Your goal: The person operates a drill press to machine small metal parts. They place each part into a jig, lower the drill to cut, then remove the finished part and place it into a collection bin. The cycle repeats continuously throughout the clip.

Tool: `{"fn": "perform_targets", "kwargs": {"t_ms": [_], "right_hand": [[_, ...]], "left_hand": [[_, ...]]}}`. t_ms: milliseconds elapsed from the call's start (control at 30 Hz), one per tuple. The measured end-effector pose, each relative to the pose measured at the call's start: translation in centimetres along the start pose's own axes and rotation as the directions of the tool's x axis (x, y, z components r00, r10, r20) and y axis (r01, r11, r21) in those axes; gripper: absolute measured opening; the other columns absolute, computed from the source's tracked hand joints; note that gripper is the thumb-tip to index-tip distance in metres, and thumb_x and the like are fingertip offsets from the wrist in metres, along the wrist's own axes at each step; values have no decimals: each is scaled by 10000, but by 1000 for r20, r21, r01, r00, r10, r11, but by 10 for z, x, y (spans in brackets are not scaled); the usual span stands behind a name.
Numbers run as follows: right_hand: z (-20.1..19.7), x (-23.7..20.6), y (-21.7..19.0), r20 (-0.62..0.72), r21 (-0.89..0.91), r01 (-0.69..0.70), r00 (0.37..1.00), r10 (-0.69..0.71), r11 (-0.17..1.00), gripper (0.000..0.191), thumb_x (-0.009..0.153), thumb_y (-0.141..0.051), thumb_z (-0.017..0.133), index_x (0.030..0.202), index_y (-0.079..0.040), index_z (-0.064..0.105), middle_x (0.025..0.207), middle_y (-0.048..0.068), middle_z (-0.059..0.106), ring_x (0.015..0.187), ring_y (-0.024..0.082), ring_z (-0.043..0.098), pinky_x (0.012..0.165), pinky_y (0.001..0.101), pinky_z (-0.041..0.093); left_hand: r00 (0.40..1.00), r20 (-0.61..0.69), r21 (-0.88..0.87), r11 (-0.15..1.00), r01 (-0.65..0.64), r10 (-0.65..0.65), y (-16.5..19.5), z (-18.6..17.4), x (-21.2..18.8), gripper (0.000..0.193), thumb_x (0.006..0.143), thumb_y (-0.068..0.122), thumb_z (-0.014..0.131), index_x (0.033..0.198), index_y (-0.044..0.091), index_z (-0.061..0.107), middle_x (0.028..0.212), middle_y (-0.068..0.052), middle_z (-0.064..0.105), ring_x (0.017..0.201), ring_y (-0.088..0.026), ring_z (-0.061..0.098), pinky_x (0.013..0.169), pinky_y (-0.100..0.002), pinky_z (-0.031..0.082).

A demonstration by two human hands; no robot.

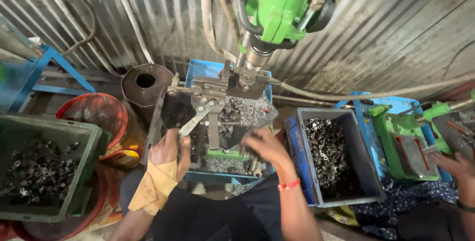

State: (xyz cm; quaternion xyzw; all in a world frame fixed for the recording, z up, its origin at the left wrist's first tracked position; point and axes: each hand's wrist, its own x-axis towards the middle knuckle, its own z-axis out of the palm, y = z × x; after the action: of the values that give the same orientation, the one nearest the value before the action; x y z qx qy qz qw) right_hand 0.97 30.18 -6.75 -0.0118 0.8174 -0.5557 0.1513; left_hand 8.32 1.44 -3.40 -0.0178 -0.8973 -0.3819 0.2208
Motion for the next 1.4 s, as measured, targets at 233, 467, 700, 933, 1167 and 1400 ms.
{"fn": "perform_targets", "kwargs": {"t_ms": [233,467,700,933,1167,1400], "right_hand": [[54,-22,-14,-126,-6,185,975,-184,983,230,900,-234,764,1036,-49,761,882,72,785,771,137,710,713,292,557],[63,-3,-33,-226,-567,453,717,-659,688,178,836,-104,785,993,-27,753,945,200,735,912,414,664,792,463,536],[50,5,-12,-286,-204,330,880,-379,922,350,856,-43,696,1207,-34,684,1053,119,733,933,246,735,786,354,575],[23,53,-10,-193,897,156,980,50,413,142,946,-93,730,1055,-5,705,995,105,731,892,221,720,793,335,604],[26,107,-7,-206,970,184,968,141,157,84,919,-10,730,996,-25,699,970,76,712,873,218,716,786,299,632],[-6,101,15,-565,529,294,822,72,796,213,880,-216,866,942,-73,721,960,68,716,831,142,654,732,281,550]], "left_hand": [[1000,25,-38,999,3,-2,0,-4,0,227,976,240,592,1085,41,588,886,-220,693,736,-477,662,633,-555,505],[999,40,-33,999,30,-29,2,-4,0,231,991,271,584,1066,52,582,878,-210,693,743,-470,663,637,-549,504],[998,51,-26,999,41,-39,1,-3,1,236,991,281,590,1045,52,574,858,-212,682,720,-474,655,618,-554,494],[1000,25,-29,1000,12,-12,-3,1,3,220,991,262,587,1043,49,569,842,-207,681,715,-465,653,616,-550,493],[999,43,-15,1000,26,-25,-3,0,3,219,971,268,593,1014,54,577,820,-203,680,693,-465,653,596,-555,496],[962,-220,50,987,-153,161,-21,-14,49,117,987,129,623,1069,46,614,985,-202,660,920,-442,645,795,-527,527]]}}
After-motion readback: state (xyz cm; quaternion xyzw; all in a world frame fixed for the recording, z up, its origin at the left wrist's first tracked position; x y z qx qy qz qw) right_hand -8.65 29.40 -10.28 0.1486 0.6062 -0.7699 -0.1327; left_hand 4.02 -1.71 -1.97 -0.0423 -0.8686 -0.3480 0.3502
